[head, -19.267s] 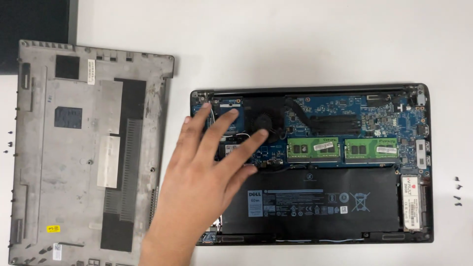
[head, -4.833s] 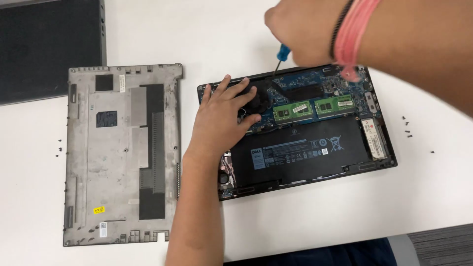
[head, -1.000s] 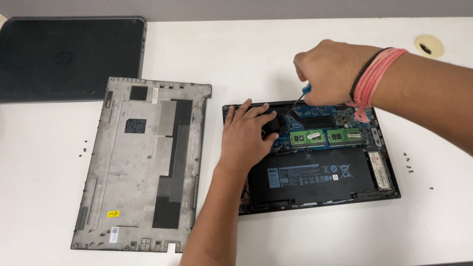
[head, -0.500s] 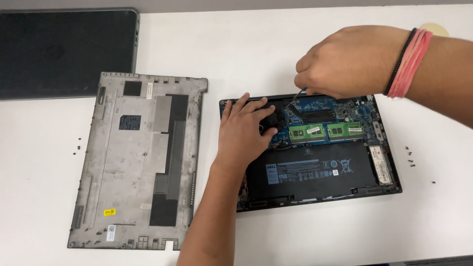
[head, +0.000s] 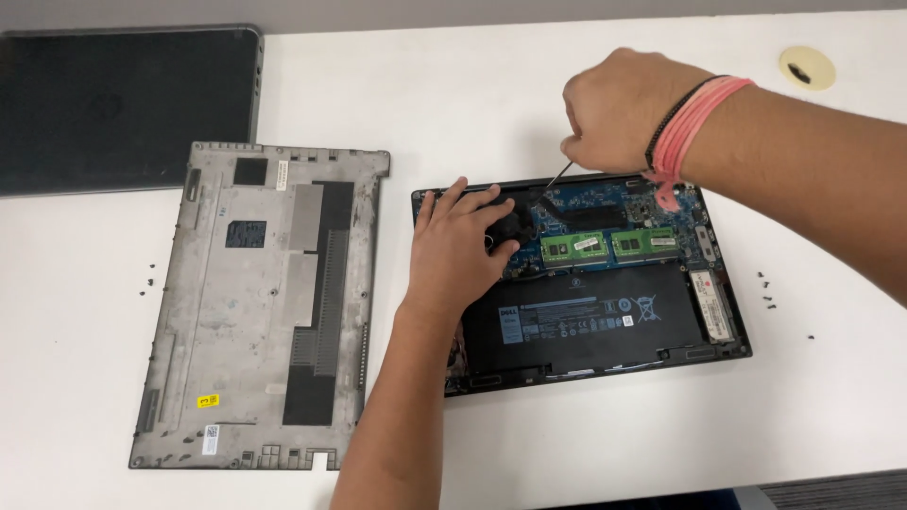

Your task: The person works on a laptop with its bottom cover removed, using a screwdriver and their fingers to manipulate internal components, disconnect and reconnect a cable, and adjust the fan and RAM modules. They then align the bottom cover back onto the laptop and press it into place.

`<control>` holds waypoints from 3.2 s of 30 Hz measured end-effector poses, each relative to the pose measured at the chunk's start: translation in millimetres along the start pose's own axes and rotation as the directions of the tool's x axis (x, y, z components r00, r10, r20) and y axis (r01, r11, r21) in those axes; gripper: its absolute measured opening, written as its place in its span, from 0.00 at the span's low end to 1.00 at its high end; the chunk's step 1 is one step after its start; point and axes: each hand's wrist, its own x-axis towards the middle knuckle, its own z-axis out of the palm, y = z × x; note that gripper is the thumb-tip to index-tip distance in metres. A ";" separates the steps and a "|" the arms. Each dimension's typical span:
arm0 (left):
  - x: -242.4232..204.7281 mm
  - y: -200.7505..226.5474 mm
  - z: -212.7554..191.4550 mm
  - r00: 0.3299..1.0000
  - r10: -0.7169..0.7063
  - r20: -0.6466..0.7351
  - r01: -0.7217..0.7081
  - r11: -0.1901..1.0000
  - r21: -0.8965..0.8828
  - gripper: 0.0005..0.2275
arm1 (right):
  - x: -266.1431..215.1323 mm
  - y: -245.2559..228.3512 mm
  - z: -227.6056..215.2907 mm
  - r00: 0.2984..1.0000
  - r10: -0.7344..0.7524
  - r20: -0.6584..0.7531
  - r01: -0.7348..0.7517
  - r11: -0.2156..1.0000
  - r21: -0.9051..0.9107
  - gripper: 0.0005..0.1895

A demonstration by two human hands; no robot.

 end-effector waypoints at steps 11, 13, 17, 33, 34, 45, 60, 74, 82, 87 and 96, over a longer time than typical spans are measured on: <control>-0.6 -1.9 2.7 1.000 -0.012 0.008 0.012 1.000 -0.011 0.20 | -25.0 17.1 -15.5 0.896 -0.433 0.100 0.444 0.868 -0.220 0.09; -0.1 -1.8 1.9 1.000 -0.008 0.002 0.008 1.000 -0.022 0.21 | -16.3 34.1 -3.5 0.751 -0.656 -0.068 0.550 0.680 -0.486 0.17; 1.6 0.1 0.1 0.999 -0.034 0.033 0.035 0.999 -0.026 0.21 | -13.5 32.2 -7.5 0.668 -0.742 -0.058 0.638 0.611 -0.468 0.20; 2.3 2.1 -2.2 0.999 -0.033 0.039 0.034 0.999 -0.022 0.21 | -8.3 12.6 -25.4 0.891 -0.407 0.200 0.453 0.785 -0.423 0.22; 1.6 1.8 -1.8 0.999 -0.027 0.030 0.028 0.999 -0.021 0.21 | -6.8 14.8 -24.1 0.874 -0.414 0.253 0.485 0.722 -0.494 0.27; -0.2 3.2 3.3 1.000 -0.017 -0.004 0.017 1.000 -0.001 0.18 | -2.4 4.3 -13.7 0.918 -0.307 0.252 0.396 0.664 -0.635 0.19; -0.1 3.3 3.8 1.000 -0.019 0.002 0.019 1.000 0.002 0.18 | -14.3 -12.7 -18.8 0.968 -0.118 0.220 0.226 0.792 -0.568 0.15; 0.4 2.4 3.8 1.000 -0.015 0.013 0.015 1.000 0.001 0.18 | -1.7 11.3 -1.7 0.921 -0.255 0.295 0.373 0.798 -0.473 0.09; 0.5 3.0 3.7 1.000 -0.016 0.002 0.016 1.000 -0.009 0.18 | 13.2 52.0 21.4 0.231 -0.961 -0.151 0.801 0.276 -0.532 0.18; 0.7 2.9 4.0 1.000 -0.026 0.009 0.026 1.000 -0.007 0.19 | -1.2 9.9 7.0 0.908 -0.417 -0.045 0.331 0.778 -0.533 0.17; -0.2 0.8 5.1 1.000 -0.008 0.006 0.008 1.000 0.002 0.19 | -3.8 29.1 18.3 0.955 -0.289 0.068 0.292 0.871 -0.394 0.20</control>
